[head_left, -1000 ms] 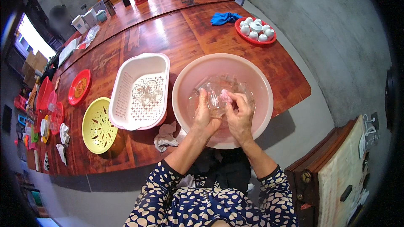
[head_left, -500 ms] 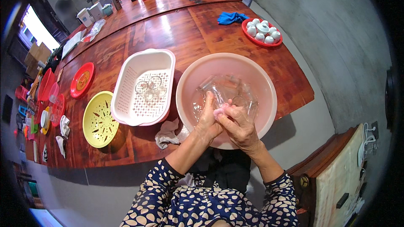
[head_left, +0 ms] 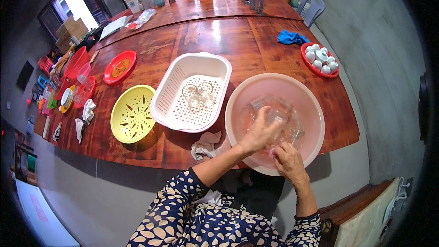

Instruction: The person washes multiple small glass cups using a pink cloth and water in a large pink basin. They scrub each cup individually and place the cleaned items into a white plastic basket on the table.

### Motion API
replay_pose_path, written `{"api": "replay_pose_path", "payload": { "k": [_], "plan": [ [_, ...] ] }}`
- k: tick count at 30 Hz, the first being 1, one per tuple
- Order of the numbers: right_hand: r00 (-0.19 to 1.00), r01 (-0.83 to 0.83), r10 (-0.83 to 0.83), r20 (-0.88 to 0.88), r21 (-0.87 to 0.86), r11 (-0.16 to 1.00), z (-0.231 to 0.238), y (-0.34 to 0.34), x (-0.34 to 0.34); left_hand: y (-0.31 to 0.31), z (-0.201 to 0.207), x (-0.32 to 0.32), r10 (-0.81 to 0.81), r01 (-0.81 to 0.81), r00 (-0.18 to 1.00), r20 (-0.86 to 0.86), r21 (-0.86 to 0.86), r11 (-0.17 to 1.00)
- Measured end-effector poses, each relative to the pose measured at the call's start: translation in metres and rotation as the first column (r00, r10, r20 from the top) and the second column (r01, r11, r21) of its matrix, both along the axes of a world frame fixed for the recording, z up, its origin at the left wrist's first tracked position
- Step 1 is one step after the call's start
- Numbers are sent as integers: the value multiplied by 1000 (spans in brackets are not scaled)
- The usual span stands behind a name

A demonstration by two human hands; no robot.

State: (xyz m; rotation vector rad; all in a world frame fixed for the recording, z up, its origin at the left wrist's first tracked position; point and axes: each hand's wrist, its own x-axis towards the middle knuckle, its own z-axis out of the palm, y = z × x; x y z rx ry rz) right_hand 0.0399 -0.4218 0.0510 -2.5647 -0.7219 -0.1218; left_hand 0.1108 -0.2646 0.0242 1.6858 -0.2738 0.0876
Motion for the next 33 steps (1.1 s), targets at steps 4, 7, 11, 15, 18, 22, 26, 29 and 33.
{"api": "replay_pose_path", "payload": {
  "k": [4, 7, 11, 15, 18, 22, 26, 29, 33],
  "plan": [
    [996, 69, -63, -64, 90, 994, 1, 5, 0, 6, 63, -25, -159, 40, 986, 41, 880, 473],
    [991, 76, -73, -114, 19, 997, -4, 4, 0, 14, 45, -24, -249, -205, 921, 299, 917, 343],
    [987, 66, -43, -152, 151, 986, -2, 6, 2, 26, 52, -20, -237, -191, 914, 329, 865, 464],
    [976, 135, -94, -195, 205, 969, -3, 5, -2, 63, 84, -10, -134, 109, 990, 44, 359, 927],
    [981, 134, -100, -165, 212, 968, -3, 5, -2, 106, 97, 8, 24, -28, 999, 42, 91, 995],
    [983, 119, -88, -158, 200, 973, 0, 9, 0, 176, 102, 41, 267, -273, 957, 111, 47, 961],
    [980, 139, -109, -164, 184, 973, 6, 12, -1, 221, 82, 100, 352, -358, 932, 85, 68, 931],
    [972, 160, -123, -200, 180, 971, 8, 17, 0, 243, 53, 135, 385, -386, 921, 61, 279, 879],
    [954, 167, -125, -272, 136, 977, 11, 19, 3, 244, 18, 160, 414, -380, 910, -11, 378, 844]
  ]
}}
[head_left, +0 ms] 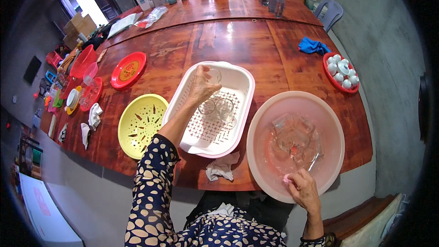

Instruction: The person washes multiple small glass cups using a pink cloth and water in a large pink basin. They scrub each cup individually and place the cleaned items into a white plastic basket on the table.

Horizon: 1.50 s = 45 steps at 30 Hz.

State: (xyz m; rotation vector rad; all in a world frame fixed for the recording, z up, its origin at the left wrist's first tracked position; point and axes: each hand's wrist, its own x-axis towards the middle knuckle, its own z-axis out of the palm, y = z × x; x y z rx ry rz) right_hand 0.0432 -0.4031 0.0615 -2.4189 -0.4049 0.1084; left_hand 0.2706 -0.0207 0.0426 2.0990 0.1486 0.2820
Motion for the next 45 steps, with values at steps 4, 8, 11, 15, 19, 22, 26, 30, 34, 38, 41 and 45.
{"api": "replay_pose_path", "payload": {
  "k": [4, 8, 11, 15, 19, 22, 26, 30, 34, 38, 41, 45],
  "plan": [
    [999, -43, 42, -33, -24, 999, 2, -2, 4, -17, -14, 10, 0, 6, 995, -104, 54, 999],
    [990, -138, 141, 23, -97, 986, -9, -3, 21, -15, -21, 8, -104, 102, 987, -119, -18, 995],
    [985, -170, 172, -5, -153, 973, -16, 8, 32, -19, 0, 3, -23, 65, 946, -324, 119, 991],
    [952, -307, 296, -83, -236, 922, -41, 6, 42, -12, 14, -3, -22, 49, 997, -68, 421, 906],
    [985, -158, 104, -139, -474, 866, -28, 14, 53, -67, 48, -49, -297, 191, 919, 260, 367, 911],
    [931, -362, 348, -111, -409, 838, -26, 23, 46, -127, 45, -89, -621, 533, 769, 150, 386, 753],
    [988, -149, 148, -41, -482, 864, -44, 16, 47, -184, 17, -118, -792, 574, 602, -104, 745, 339],
    [942, -337, 308, -137, -414, 846, -46, 17, 36, -205, -12, -121, -759, 364, 643, -102, 913, 186],
    [885, -397, 317, -340, -199, 896, -35, 0, 41, -207, -25, -118, -754, 576, 654, -58, 684, 447],
    [1000, -2, -3, 25, 184, 983, -10, -11, 26, -199, -22, -124, -717, 700, 696, -30, 247, 670],
    [948, 86, -193, 254, 380, 921, 12, 17, 21, -206, 5, -144, -733, 735, 678, 54, -82, 673],
    [810, 62, -183, 557, 229, 971, -2, 41, 34, -208, -16, -152, -604, 602, 788, 116, -347, 719]
  ]
}}
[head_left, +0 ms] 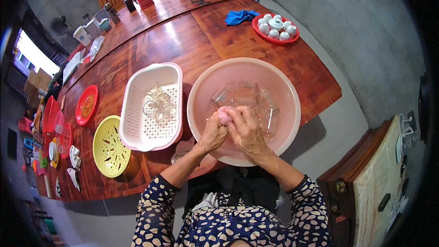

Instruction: The person washes multiple small glass cups using a pink cloth and water in a large pink basin. They scrub each cup individually and place the cleaned items into a white plastic basket on the table.

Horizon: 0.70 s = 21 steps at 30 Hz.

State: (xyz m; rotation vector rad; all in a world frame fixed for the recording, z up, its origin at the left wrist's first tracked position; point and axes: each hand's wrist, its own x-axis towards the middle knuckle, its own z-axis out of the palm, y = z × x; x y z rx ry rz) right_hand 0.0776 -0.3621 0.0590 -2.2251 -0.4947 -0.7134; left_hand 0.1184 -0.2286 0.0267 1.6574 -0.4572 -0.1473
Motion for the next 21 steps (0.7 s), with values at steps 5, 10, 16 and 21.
{"api": "replay_pose_path", "payload": {
  "k": [5, 10, 16, 21],
  "plan": [
    [964, 251, -240, -114, 88, 964, -20, -17, 39, -2, 14, -6, -45, 39, 999, 30, 173, 984],
    [896, 20, 212, -390, 513, 858, -9, -29, 46, -3, 14, -8, -21, 13, 992, 122, 68, 998],
    [984, 5, -3, 179, -14, 1000, 0, 6, 4, 6, -1, 0, -26, 23, 998, -53, -54, 998],
    [923, 180, -35, -382, 351, 919, -4, -22, 12, 5, 23, -8, -62, 52, 989, -132, -80, 995]
  ]
}}
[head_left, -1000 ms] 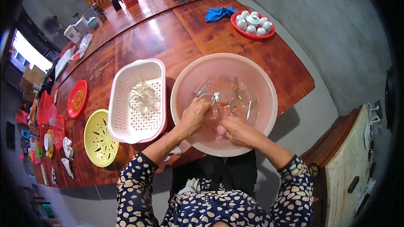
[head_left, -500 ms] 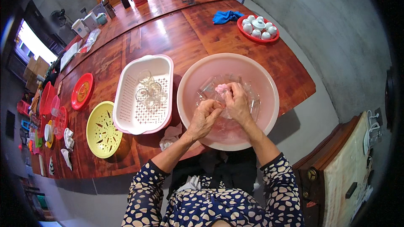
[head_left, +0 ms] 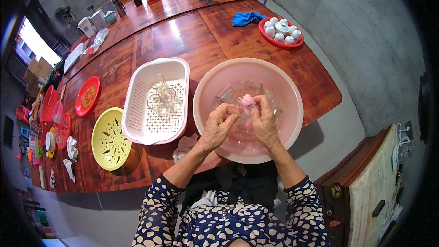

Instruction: The person washes multiple small glass cups using a pink cloth and water in a large pink basin. They scrub each cup individually and place the cleaned items into a white plastic basket on the table.

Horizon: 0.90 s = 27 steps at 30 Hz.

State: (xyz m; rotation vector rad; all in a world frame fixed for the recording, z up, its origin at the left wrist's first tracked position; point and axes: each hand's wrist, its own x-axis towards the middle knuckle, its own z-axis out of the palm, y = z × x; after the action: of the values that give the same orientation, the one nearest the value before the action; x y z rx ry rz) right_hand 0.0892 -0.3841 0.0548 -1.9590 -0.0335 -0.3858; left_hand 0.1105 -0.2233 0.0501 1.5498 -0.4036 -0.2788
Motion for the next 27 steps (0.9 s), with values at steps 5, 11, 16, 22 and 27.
{"api": "replay_pose_path", "payload": {
  "k": [5, 11, 16, 22, 27],
  "plan": [
    [989, -125, 145, -3, 498, 858, 2, -6, 3, -3, 7, 0, 145, -164, 962, 231, 67, 984],
    [972, -57, -18, 234, 312, 948, -13, 6, -4, -37, 10, -5, 233, -292, 943, -237, -258, 921],
    [979, -28, 71, -192, 219, 975, 12, 13, -19, -33, -5, -3, 338, -390, 919, -203, -341, 855],
    [902, -430, 373, -218, -549, 717, -36, -12, 3, -33, 11, 0, 321, -406, 901, -293, -302, 863],
    [755, -650, 447, -480, -640, 410, -60, -5, -2, -29, -42, 19, 469, -510, 854, -223, -182, 841]
  ]
}}
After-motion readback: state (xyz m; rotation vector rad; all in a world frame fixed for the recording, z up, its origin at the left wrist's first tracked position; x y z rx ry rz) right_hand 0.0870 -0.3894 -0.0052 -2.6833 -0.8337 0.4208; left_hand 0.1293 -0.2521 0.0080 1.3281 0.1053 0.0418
